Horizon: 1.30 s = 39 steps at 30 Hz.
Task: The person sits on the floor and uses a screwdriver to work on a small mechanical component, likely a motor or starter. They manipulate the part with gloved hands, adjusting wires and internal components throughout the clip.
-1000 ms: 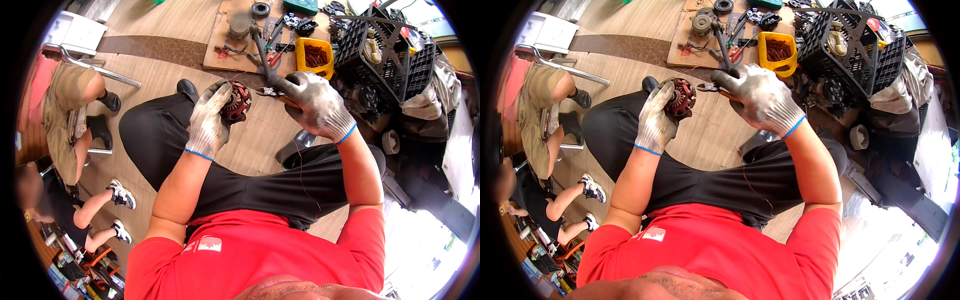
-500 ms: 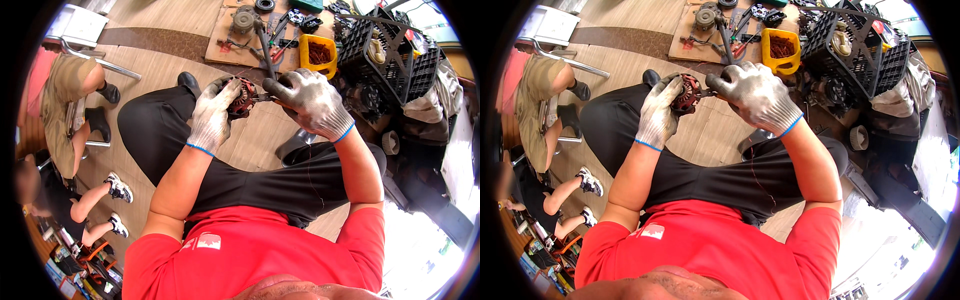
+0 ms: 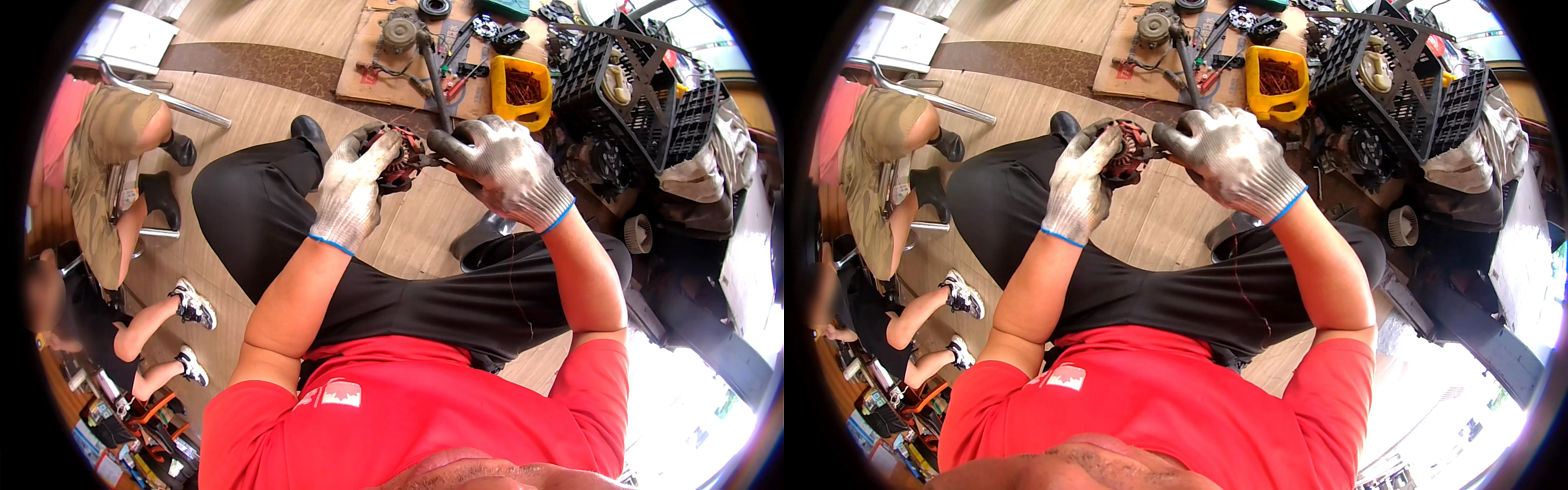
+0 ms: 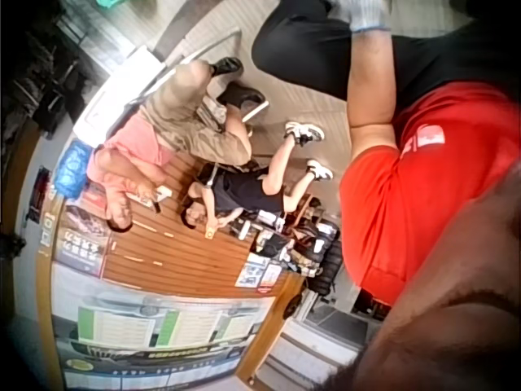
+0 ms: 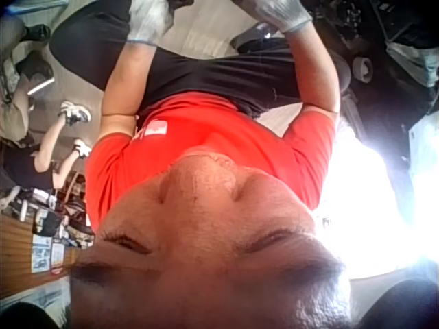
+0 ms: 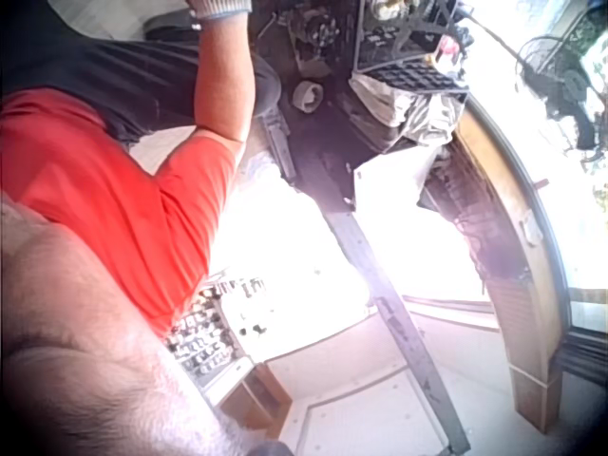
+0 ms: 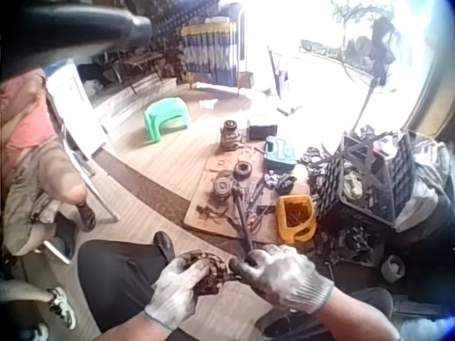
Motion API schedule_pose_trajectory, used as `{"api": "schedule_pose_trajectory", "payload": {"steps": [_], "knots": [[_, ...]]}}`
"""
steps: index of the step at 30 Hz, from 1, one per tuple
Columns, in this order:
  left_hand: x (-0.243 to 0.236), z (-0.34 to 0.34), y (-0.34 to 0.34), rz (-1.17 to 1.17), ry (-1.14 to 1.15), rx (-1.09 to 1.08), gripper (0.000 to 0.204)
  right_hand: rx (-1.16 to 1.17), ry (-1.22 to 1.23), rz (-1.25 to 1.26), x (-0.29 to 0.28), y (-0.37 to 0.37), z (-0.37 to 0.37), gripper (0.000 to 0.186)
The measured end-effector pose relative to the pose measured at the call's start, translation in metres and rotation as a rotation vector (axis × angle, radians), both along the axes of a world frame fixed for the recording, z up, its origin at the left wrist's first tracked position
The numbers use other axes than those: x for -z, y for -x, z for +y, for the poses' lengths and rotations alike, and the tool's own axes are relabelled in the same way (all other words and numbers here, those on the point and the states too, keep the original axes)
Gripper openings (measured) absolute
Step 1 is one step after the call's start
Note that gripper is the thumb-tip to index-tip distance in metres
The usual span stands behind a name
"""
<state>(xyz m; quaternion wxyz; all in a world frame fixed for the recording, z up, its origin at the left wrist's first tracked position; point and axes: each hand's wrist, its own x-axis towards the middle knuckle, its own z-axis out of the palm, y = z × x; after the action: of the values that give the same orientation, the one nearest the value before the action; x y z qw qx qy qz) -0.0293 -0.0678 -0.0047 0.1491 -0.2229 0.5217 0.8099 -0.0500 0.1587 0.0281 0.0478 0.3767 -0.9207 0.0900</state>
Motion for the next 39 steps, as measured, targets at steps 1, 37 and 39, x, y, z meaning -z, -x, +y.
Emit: {"api": "schedule_pose_trajectory", "payload": {"steps": [1,37,39], "knots": [[0.001,0.0,-0.001,0.004,-0.012,-0.011,0.04,0.012,-0.008,-0.007,0.0,-0.001,-0.001,0.038],[0.012,0.012,-0.004,0.15,0.112,-0.195,0.048,0.242,-0.105,0.024,0.0,-0.029,-0.029,0.017],[0.015,0.012,-0.002,0.14,0.106,-0.193,0.048,0.274,-0.101,-0.002,0.004,-0.029,-0.031,0.015]]}}
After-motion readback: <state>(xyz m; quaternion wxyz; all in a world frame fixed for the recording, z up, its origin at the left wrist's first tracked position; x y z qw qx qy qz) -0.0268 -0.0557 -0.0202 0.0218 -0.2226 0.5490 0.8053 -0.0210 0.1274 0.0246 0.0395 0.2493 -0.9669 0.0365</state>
